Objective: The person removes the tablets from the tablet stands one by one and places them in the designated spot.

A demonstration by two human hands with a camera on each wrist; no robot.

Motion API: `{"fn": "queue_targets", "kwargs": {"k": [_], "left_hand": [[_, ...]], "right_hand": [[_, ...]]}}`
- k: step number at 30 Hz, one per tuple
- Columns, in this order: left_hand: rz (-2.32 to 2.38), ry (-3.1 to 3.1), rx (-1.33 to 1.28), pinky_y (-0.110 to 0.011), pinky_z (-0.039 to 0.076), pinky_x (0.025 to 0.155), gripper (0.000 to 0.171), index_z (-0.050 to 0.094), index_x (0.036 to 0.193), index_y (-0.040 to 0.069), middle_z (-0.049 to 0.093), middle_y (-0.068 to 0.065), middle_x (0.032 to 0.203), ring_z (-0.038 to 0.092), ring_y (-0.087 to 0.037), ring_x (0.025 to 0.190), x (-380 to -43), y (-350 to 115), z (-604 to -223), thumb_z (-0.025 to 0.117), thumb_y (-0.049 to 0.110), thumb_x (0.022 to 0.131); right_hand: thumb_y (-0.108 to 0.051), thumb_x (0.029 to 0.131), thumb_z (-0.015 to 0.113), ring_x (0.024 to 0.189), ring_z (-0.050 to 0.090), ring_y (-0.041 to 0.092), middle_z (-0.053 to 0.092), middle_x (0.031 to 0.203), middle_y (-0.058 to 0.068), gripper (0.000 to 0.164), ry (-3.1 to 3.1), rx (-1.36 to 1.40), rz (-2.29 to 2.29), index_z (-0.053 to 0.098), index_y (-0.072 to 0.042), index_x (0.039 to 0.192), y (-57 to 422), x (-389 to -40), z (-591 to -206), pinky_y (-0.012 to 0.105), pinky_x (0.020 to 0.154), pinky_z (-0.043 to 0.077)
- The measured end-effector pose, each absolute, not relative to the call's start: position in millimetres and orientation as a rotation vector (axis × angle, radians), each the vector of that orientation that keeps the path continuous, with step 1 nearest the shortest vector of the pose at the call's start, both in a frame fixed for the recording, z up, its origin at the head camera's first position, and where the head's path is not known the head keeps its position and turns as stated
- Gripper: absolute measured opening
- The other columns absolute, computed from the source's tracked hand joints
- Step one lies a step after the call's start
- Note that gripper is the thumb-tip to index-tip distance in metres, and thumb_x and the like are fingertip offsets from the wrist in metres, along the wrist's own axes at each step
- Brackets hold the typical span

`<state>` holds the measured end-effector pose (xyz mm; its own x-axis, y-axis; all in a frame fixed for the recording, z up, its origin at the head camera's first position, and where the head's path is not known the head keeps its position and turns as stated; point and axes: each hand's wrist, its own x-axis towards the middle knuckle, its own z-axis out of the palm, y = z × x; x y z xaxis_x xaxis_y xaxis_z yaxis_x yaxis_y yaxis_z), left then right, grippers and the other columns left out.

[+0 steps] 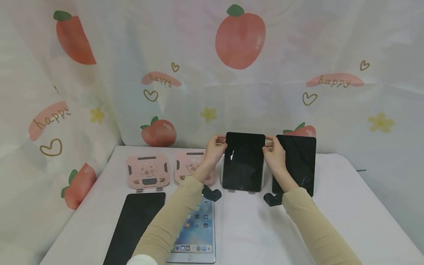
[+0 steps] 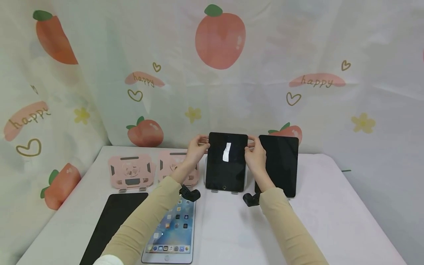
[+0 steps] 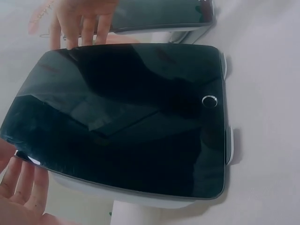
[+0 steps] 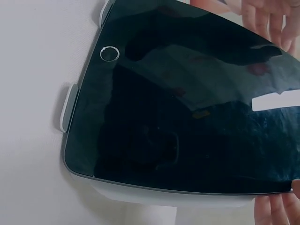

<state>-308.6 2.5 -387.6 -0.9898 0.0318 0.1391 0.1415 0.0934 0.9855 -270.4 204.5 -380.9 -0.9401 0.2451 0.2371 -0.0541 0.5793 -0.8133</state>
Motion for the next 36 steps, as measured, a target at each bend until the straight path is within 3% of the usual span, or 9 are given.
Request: {"fn": "queue_targets", "kwargs": {"k": [6,11,17,28,36], "left_hand": [[-2.113,-2.173,-0.160,-0.028,0.058,0.075,0.026,0.061,0.115,-0.002,0.063,-0.019,0.105,0.060,-0.014,0.082,-308,5,-389,0.058,-0.005,0.089],[-2.130,-2.159,-0.152,-0.029,0.058,0.075,0.025,0.062,0.114,-0.001,0.063,-0.019,0.105,0.059,-0.012,0.081,-306,4,-389,0.060,-0.003,0.089],[-2.101,-2.156,-0.178,-0.026,0.057,0.071,0.025,0.063,0.113,-0.001,0.064,-0.020,0.104,0.060,-0.013,0.080,-302,2,-387,0.061,-0.002,0.089],[-2.116,-2.150,-0.209,-0.024,0.055,0.072,0.024,0.063,0.113,0.001,0.062,-0.018,0.104,0.058,-0.012,0.080,-295,-1,-385,0.061,-0.003,0.089],[-2.098,-2.158,-0.232,-0.027,0.057,0.075,0.024,0.063,0.113,0.001,0.063,-0.019,0.104,0.059,-0.012,0.080,-288,-3,-380,0.061,-0.002,0.089]], "right_hand": [[-0.009,0.098,0.050,0.105,0.058,0.036,0.057,0.118,0.022,0.040,-2.468,-0.166,1.304,0.046,-0.007,0.137,204,-271,-382,0.042,0.082,0.049],[-0.008,0.097,0.051,0.100,0.059,0.033,0.058,0.115,0.021,0.038,-2.452,-0.155,1.307,0.048,-0.006,0.135,205,-271,-382,0.028,0.073,0.044],[-0.006,0.097,0.052,0.095,0.059,0.030,0.059,0.113,0.020,0.037,-2.424,-0.140,1.335,0.049,-0.005,0.133,205,-267,-381,0.021,0.068,0.044],[-0.003,0.095,0.054,0.073,0.048,-0.006,0.060,0.107,0.018,0.033,-2.378,-0.091,1.351,0.051,-0.003,0.128,206,-263,-381,0.008,0.062,0.044],[-0.003,0.095,0.054,0.072,0.049,-0.010,0.061,0.108,0.017,0.032,-2.355,-0.046,1.348,0.050,-0.003,0.127,207,-256,-378,0.006,0.063,0.044]]}}
